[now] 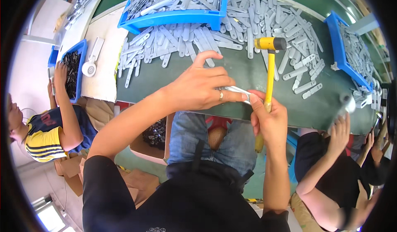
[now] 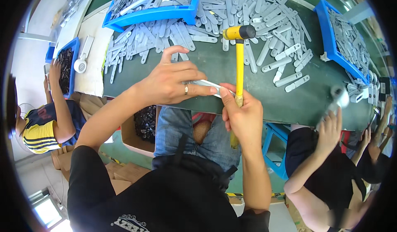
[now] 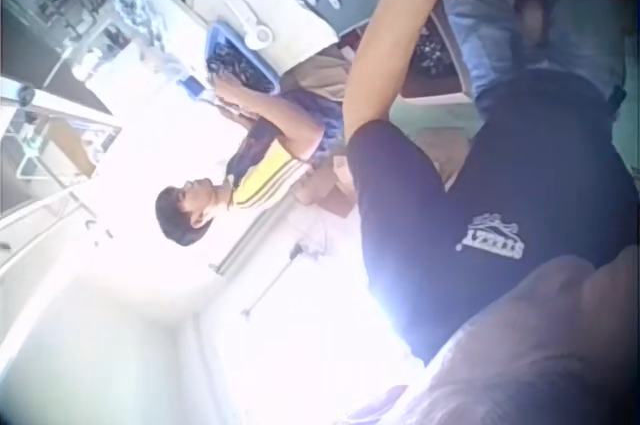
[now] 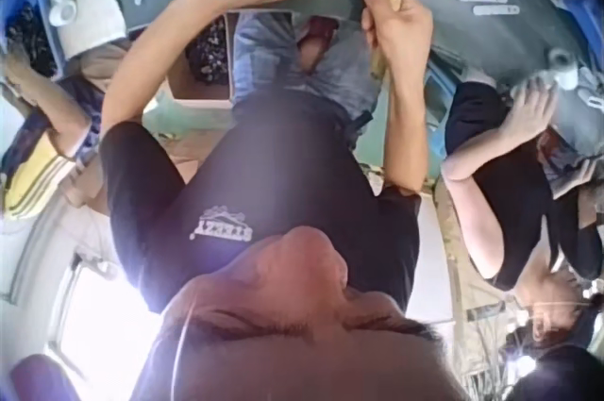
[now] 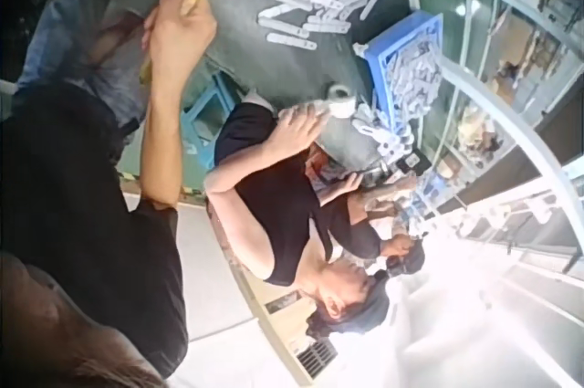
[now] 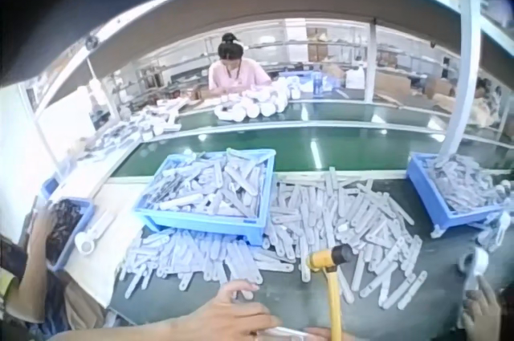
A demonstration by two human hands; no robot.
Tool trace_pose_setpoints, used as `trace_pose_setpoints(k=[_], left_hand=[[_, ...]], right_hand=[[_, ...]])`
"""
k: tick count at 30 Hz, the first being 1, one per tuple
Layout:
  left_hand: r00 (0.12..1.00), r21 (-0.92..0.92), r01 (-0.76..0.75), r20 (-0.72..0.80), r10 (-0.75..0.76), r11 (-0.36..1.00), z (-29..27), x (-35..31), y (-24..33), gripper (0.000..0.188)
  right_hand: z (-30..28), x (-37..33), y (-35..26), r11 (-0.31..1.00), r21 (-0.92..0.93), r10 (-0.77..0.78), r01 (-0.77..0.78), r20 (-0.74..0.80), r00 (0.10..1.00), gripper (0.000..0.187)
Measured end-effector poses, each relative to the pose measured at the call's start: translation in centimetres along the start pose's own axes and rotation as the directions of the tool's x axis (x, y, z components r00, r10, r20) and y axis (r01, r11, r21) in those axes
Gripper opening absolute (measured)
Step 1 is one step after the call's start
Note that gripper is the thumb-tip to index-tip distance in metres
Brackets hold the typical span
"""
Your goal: The person assembles handle components by inserting metal plates into plastic casings and tapping them into place using a small mallet.
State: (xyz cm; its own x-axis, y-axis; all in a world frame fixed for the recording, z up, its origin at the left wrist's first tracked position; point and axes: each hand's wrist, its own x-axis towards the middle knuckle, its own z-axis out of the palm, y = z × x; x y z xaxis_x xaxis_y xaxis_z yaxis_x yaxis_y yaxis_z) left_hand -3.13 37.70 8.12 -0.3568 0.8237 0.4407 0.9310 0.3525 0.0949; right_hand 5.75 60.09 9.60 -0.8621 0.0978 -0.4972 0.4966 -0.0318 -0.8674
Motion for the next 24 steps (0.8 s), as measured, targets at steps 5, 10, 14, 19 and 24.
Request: trace_pose_setpoints(k=[5, 10, 14, 19, 24], left_hand=[[1.000, -0.079, 0.023, -0.003, -0.023, 0.997, -0.1, -0.2, 0.0, 0.039], [0.999, -0.104, 0.021, -0.025, -0.023, 0.994, -0.1, -0.3, -0.1, 0.042], [0.999, -0.094, 0.031, -0.017, -0.033, 0.995, -0.1, -0.6, -0.4, 0.040], [0.999, -0.120, 0.034, -0.004, -0.035, 0.992, -0.2, -0.2, -0.2, 0.037], [0.999, -0.118, 0.045, -0.014, -0.047, 0.992, -0.2, -0.4, -0.1, 0.037]], right_hand=[[-0.4, -1.7, 1.0, 0.981, -0.139, -0.143, 0.135, -0.051, 0.988, 0.039], [-2.0, -10.8, 1.7, 0.975, -0.105, -0.212, 0.196, -0.171, 0.962, 0.050], [-1.0, -14.4, 1.0, 0.929, -0.361, -0.169, 0.079, -0.225, 0.960, 0.051], [-0.5, -15.4, 2.3, 0.968, -0.244, -0.113, 0.061, -0.208, 0.972, 0.051], [-1.2, -14.7, 2.2, 0.949, -0.295, -0.168, 0.111, -0.174, 0.970, 0.050]])
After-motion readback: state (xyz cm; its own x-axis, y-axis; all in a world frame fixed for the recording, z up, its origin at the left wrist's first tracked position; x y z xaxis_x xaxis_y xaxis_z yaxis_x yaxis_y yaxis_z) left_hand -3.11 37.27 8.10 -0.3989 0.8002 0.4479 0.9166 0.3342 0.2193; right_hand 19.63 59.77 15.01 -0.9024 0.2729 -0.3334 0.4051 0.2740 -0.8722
